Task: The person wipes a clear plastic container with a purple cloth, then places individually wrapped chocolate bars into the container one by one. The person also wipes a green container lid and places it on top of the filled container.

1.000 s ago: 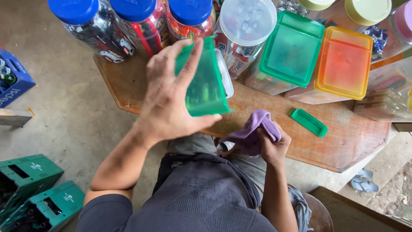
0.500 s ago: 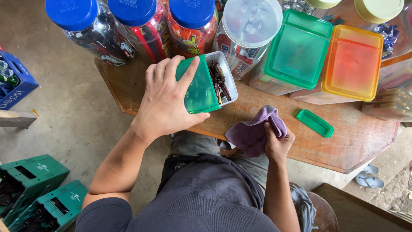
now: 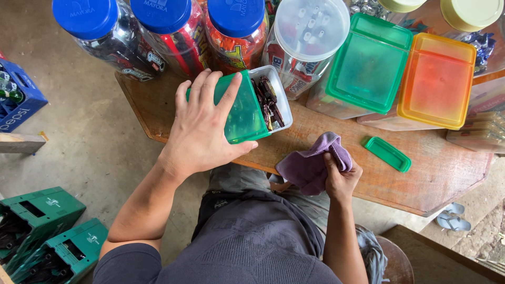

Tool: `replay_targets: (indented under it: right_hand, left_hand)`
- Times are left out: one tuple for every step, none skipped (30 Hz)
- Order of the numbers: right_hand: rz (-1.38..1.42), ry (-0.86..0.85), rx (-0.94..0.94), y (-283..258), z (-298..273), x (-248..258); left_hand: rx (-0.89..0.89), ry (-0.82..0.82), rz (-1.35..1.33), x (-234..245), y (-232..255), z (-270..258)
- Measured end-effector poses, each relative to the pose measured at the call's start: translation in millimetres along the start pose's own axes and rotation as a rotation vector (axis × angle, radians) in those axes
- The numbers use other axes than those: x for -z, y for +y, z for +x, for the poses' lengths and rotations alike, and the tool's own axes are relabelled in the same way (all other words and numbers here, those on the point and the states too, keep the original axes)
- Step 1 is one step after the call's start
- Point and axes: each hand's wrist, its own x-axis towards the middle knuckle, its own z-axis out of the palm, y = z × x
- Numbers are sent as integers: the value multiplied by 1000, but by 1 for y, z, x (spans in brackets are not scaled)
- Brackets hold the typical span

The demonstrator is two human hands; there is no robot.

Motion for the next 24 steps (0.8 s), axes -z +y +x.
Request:
replay_targets:
  right_hand:
    - [8, -1, 0, 0, 1, -1]
    - [16, -2, 0, 0, 1, -1]
    - [18, -3, -5, 1, 1, -1]
    - [18, -5, -11, 1, 1, -1]
    - [17, -7, -16, 1, 1, -2]
    - [17, -11, -14, 1, 1, -1]
    - [16, -14, -12, 1, 1, 0]
    - [19, -14, -10, 0, 0, -1]
    - [11, -16, -8, 0, 1, -1]
    - [4, -15, -6, 0, 1, -2]
    - [-2, -13, -4, 0, 2, -3]
    - [-3, -10, -6, -1, 2, -3]
    - [-4, -7, -9, -1, 2, -3]
    - [-4, -7, -13, -1, 2, -3]
    - [12, -10, -12, -1, 0, -3]
    - [30, -16, -8, -1, 0, -3]
    - [47, -22, -5, -1, -1, -3]
    - [46, -23, 0, -2, 1, -3]
    - [44, -24, 5, -2, 4, -4]
    - [40, -21, 3, -2, 3, -4]
    - [41, -19, 4, -2, 3, -3]
    - [40, -21, 3, -2, 2, -3]
    - [39, -22, 2, -1, 1, -2]
    - [38, -19, 1, -1, 1, -2]
  left_hand:
    - [-1, -7, -6, 1, 0, 1]
    - [-4, -20, 9, 1, 1, 1]
    - [-7, -33, 24, 1, 1, 3]
    - [-9, -46, 38, 2, 1, 3]
    - [-13, -70, 41, 3, 0, 4]
    - [-17, -92, 44, 3, -1, 4]
    - [-22, -114, 47, 4, -1, 4]
    - [-60, -107, 43, 5, -2, 4]
    - [-99, -100, 38, 7, -2, 4]
    - [-141, -94, 34, 8, -3, 6]
    - [-160, -120, 34, 8, -3, 9]
    - [-177, -149, 31, 8, -3, 13]
    - [-194, -178, 27, 8, -3, 17]
    - [-236, -172, 25, 8, -4, 20]
    - [-278, -167, 22, 9, -5, 24]
    - [-318, -158, 22, 11, -5, 24]
    - [-307, -140, -9, 14, -4, 21]
    - [-300, -117, -39, 17, -3, 20]
    - [-294, -94, -69, 20, -2, 19]
    - [-269, -42, -51, 23, 0, 16]
    - [-245, 9, -34, 26, 1, 12]
    - [-216, 60, -18, 25, 2, 9]
    - [-210, 61, 34, 19, 4, 12]
    - [-204, 64, 89, 9, 7, 17]
